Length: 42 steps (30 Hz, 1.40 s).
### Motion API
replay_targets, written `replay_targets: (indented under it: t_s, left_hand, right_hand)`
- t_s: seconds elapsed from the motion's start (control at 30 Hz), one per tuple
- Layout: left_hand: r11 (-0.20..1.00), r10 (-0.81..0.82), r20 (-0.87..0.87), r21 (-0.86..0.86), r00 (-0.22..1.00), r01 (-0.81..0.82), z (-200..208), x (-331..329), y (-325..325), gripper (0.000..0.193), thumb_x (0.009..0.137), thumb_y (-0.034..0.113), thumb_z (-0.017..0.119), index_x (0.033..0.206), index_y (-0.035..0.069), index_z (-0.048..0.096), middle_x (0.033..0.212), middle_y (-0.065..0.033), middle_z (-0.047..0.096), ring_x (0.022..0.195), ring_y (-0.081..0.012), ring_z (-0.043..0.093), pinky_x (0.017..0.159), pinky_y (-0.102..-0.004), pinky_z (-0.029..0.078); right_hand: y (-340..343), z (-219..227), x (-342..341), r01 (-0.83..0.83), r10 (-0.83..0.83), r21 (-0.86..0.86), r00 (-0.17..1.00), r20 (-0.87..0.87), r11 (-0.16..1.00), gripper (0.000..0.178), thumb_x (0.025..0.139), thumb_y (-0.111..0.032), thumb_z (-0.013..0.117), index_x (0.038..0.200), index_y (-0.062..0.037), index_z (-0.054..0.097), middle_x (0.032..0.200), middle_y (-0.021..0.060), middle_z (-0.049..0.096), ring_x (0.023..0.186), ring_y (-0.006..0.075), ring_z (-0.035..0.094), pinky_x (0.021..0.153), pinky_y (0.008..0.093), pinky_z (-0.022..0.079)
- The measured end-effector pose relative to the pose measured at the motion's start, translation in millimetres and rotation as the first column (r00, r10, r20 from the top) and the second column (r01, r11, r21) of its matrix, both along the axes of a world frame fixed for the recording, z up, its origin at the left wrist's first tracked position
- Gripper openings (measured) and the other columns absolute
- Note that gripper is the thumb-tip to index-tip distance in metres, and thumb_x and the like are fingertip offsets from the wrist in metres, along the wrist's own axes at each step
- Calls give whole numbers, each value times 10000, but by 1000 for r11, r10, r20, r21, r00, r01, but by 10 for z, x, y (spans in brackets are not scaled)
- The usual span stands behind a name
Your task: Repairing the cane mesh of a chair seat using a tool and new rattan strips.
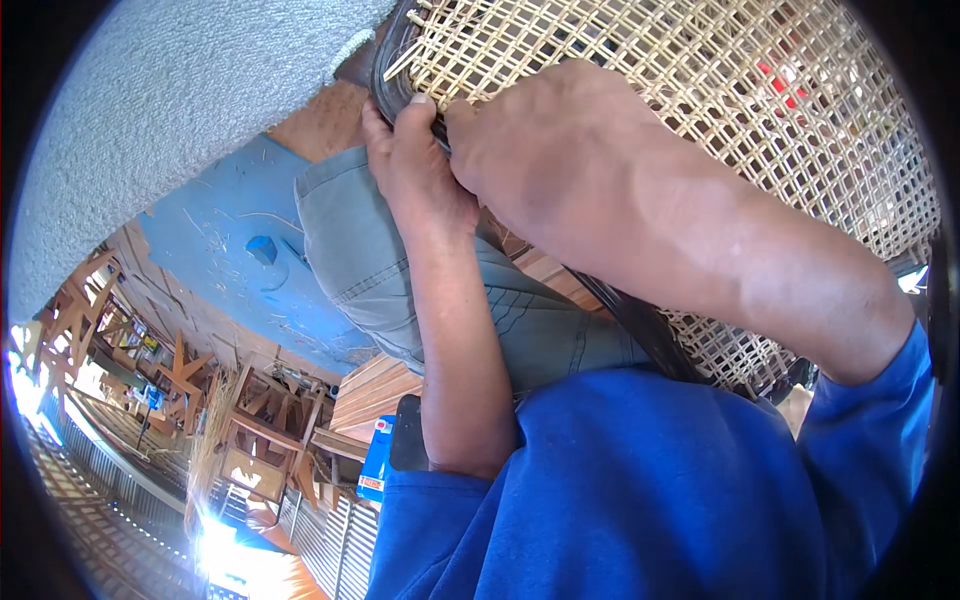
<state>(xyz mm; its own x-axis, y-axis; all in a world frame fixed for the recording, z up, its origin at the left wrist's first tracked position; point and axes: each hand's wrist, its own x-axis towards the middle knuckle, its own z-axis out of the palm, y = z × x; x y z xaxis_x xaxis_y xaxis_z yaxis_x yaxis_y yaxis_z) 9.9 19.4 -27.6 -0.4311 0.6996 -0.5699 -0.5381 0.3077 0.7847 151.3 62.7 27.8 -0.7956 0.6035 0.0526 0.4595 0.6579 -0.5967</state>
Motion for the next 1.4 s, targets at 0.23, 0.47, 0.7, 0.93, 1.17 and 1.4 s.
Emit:
replay_targets:
  t_s: [0.23, 0.47, 0.7, 0.93, 1.17, 1.4]
  left_hand:
    - [985, -152, -337, -130, 929, 114, -20, -74, 18, 419, 808, 4, 474, 1214, -50, 391, 991, -103, 570, 839, -139, 547, 770, -260, 448]
    - [998, -9, -39, 68, 999, 11, -39, -19, -53, 480, 864, 71, 500, 1302, -23, 327, 1089, -116, 541, 954, -157, 534, 850, -288, 437]
    - [995, 77, -51, 73, 996, -74, -121, -9, -38, 427, 887, 128, 506, 1272, -18, 390, 1114, -102, 538, 995, -155, 527, 883, -285, 414]
    - [1000, 21, -156, -3, 988, -22, -49, 0, 11, 400, 879, 69, 503, 1252, -31, 397, 1096, -107, 546, 957, -144, 529, 861, -285, 421]
    - [995, -4, -132, -95, 991, -9, 125, -154, 50, 433, 797, 28, 486, 1206, -90, 411, 997, -106, 571, 867, -139, 553, 787, -270, 446]
    - [796, -539, -266, -471, 799, 381, 266, -382, 348, 328, 727, 48, 541, 1010, -110, 489, 834, -101, 567, 651, -153, 578, 538, -318, 488]
  right_hand:
    - [236, -100, 174, 81, -65, -379, 996, 55, 922, 269, 881, -200, 497, 1086, -66, 608, 754, 161, 629, 686, 317, 616, 660, 384, 493]
    - [174, -61, 201, 135, -104, -437, 990, 94, 889, 317, 917, -254, 500, 1180, -95, 574, 784, 184, 631, 717, 289, 636, 686, 383, 500]
    - [181, -140, 177, 66, -41, -283, 995, 96, 957, 305, 924, -253, 484, 1177, -108, 574, 668, 163, 602, 616, 287, 619, 630, 397, 506]
    - [128, -143, 104, 22, -10, -169, 998, 68, 985, 284, 894, -201, 503, 1141, -79, 575, 633, 156, 593, 603, 278, 624, 603, 391, 514]
    - [163, -27, 27, -147, 155, -57, 974, 165, 987, 159, 860, -185, 528, 957, -59, 533, 651, 111, 622, 606, 260, 635, 526, 353, 516]
    - [273, -140, 37, -47, 120, -308, 967, 223, 950, 250, 901, -243, 485, 1047, -62, 578, 736, 152, 632, 689, 269, 648, 589, 368, 528]
